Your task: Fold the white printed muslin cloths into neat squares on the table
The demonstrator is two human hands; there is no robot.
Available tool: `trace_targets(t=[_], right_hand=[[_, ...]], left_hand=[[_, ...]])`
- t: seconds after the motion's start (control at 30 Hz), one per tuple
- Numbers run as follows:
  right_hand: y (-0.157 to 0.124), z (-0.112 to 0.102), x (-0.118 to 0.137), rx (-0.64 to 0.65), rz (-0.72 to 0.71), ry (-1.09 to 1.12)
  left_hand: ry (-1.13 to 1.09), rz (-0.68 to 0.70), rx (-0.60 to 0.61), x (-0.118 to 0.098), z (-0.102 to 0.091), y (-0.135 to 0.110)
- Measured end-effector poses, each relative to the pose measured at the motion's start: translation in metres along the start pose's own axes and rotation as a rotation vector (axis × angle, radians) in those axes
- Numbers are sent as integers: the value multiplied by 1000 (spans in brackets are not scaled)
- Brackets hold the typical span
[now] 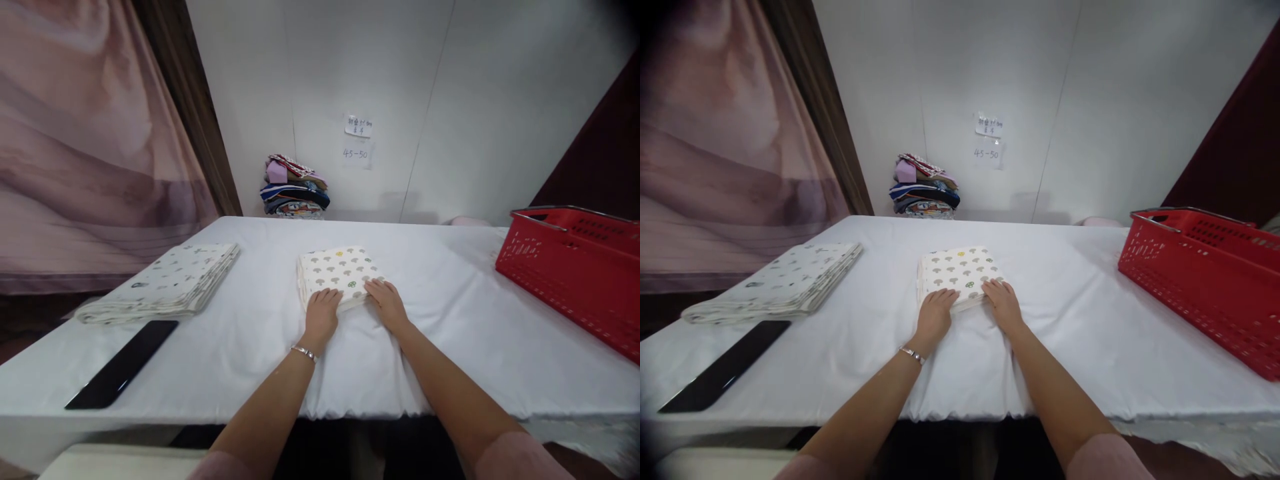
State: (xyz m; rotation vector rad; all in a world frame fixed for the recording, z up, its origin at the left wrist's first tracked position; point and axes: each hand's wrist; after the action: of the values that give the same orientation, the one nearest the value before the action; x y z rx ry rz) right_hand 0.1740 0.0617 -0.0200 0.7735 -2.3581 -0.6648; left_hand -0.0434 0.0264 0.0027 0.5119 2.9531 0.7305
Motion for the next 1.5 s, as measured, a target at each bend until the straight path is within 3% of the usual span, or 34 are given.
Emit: trace_targets(t=[0.23,0.43,0.63,0.87,0.93,1.03,1.13,1.23,1.33,1.5], right_hand=[[-2,1,-1,4,13,16],[4,-2,33,-9,26,-8],[7,15,50,214,-2,-11],[7,13,44,276,70,83],[10,7,38,240,129,149],[18,-5,21,47,276,196],[26,-16,3,-104,655,301],[33,-23,-8,-115,955,418],[38,-23,-9,-108,1018,463],[36,-25,-6,-114,1093,540]], left_hand=[[-12,-1,-13,0,1,-1],[-54,-4,-3,-1,-1,-2],[-71,8,-28,-1,1,-2],[-149,27,-64,1,0,-5],[-196,26,-73,2,-4,-6],[-274,-1,-96,4,-11,-8],[-338,-126,-144,10,-16,-10],[-344,-369,-181,19,-15,-11],[-321,-564,-106,28,-11,-13],[-400,-591,-50,33,-7,-14]])
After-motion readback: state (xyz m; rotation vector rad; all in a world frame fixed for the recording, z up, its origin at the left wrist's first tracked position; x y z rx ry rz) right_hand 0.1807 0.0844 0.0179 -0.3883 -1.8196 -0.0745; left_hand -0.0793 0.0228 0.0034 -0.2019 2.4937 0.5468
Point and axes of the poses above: each hand's wrist, its own y-axis towards the middle knuckle, its own z-axis out of the palm, x = y × z, and after that the axes turned 13 degrees about y, right-handed
